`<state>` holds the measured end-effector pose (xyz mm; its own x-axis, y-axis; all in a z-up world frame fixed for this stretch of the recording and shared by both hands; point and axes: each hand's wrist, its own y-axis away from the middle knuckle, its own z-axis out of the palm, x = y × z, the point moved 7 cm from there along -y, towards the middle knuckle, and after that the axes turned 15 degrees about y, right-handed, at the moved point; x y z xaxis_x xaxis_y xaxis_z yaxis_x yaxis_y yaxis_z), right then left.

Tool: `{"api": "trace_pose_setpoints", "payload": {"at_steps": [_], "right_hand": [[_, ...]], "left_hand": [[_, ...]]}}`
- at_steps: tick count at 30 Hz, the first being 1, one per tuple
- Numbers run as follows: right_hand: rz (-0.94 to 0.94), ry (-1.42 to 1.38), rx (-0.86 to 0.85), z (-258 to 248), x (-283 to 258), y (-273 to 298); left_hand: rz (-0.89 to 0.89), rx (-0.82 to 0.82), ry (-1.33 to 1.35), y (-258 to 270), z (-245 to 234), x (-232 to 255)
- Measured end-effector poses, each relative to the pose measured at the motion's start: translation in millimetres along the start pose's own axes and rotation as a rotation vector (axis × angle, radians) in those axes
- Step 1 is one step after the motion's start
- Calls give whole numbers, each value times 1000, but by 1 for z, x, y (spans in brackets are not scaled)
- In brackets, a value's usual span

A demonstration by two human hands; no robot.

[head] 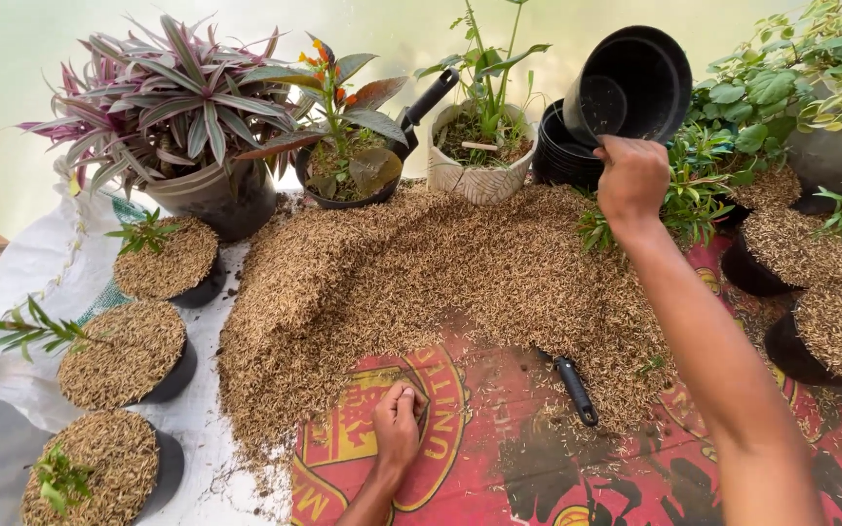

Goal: The person scoops a loose brown substrate from a large pile into a small black plastic pot using a trowel. They repeatedly fill the pot and then use their hands to press and level the substrate inside.

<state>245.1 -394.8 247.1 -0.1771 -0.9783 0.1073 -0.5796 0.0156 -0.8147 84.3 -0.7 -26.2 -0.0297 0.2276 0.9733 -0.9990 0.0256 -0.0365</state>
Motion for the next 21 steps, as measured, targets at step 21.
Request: {"api": "trace_pose_setpoints", "payload": {"at_steps": [21], "right_hand": [[-499, -394, -341, -95, -194, 231]], "left_hand": [[-30, 63, 44, 4, 0, 15]]}}
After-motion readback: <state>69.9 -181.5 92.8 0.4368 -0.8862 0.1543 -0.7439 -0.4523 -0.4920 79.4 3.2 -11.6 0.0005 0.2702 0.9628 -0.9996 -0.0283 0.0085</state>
